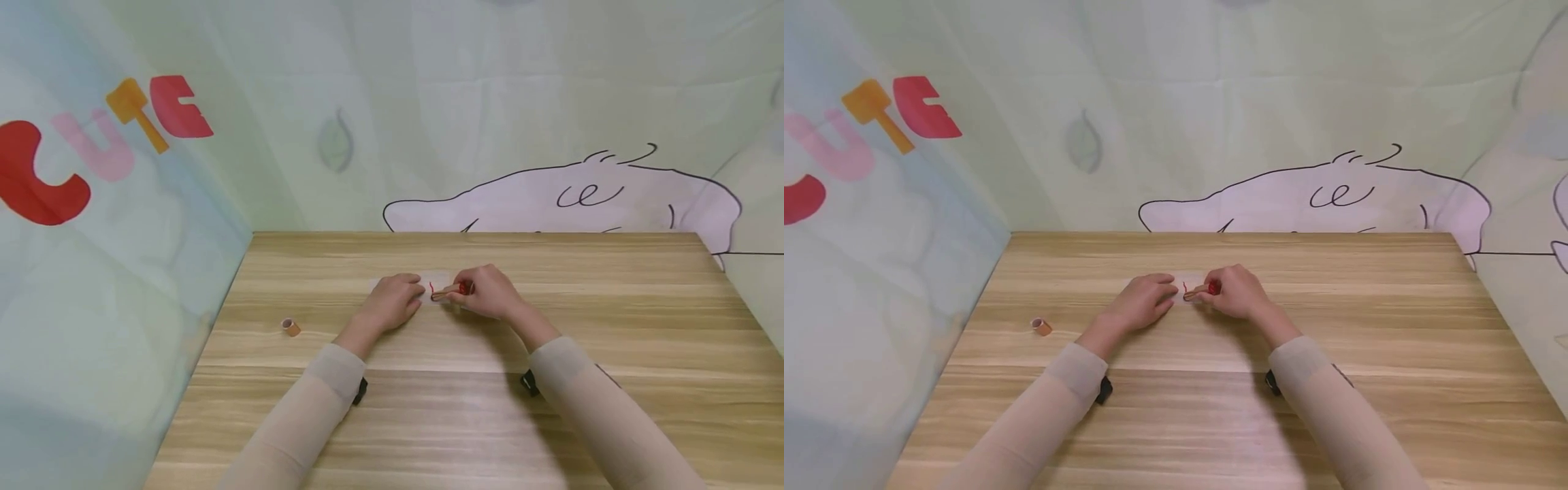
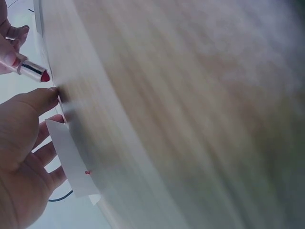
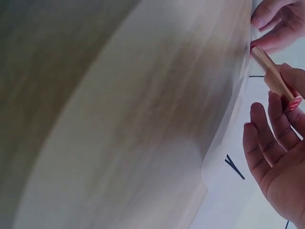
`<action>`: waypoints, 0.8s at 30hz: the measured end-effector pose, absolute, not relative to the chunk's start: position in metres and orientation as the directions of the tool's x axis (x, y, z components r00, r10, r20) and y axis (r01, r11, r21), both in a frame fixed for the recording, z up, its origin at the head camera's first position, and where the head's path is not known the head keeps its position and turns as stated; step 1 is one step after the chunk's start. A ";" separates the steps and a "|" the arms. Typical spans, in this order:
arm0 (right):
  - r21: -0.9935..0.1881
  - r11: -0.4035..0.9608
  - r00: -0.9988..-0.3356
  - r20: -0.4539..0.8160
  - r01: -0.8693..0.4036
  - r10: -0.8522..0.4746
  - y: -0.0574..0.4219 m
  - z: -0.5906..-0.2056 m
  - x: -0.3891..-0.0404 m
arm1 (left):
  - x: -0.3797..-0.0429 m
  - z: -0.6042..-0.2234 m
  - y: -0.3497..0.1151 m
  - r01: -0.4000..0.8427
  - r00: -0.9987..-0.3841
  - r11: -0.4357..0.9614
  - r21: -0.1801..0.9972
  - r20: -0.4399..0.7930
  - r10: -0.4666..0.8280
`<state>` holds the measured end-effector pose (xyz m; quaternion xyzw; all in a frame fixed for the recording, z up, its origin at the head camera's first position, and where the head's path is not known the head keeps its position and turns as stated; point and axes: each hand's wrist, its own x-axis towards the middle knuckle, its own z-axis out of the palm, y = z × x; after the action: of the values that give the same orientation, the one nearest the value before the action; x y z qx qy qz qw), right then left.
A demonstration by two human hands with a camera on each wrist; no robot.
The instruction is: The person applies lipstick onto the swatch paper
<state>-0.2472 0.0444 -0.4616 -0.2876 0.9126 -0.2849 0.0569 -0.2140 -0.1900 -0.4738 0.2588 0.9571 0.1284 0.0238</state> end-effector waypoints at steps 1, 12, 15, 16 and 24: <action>-0.558 0.671 -0.833 0.067 -0.488 -0.550 0.046 -0.460 -0.247 | -0.214 -0.474 -0.190 0.490 -0.865 0.832 0.259 0.023 0.502; -0.628 0.665 -0.901 0.147 -0.404 -0.409 0.084 -0.443 -0.243 | -0.216 -0.475 -0.186 0.470 -0.876 0.841 0.267 0.025 0.482; -0.632 0.663 -0.907 0.173 -0.402 -0.385 0.095 -0.440 -0.242 | -0.217 -0.473 -0.183 0.478 -0.874 0.835 0.274 0.055 0.482; -0.634 0.662 -0.908 0.179 -0.400 -0.378 0.100 -0.440 -0.241 | -0.217 -0.471 -0.180 0.489 -0.869 0.826 0.278 0.072 0.490; -0.635 0.671 -0.919 0.186 -0.383 -0.349 0.127 -0.441 -0.237 | -0.221 -0.464 -0.148 0.554 -0.827 0.793 0.252 0.056 0.560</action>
<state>-0.2373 0.1275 -0.4407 -0.2001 0.9137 -0.3529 -0.0242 -0.2214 -0.1484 -0.4638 0.2942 0.9469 0.1296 0.0109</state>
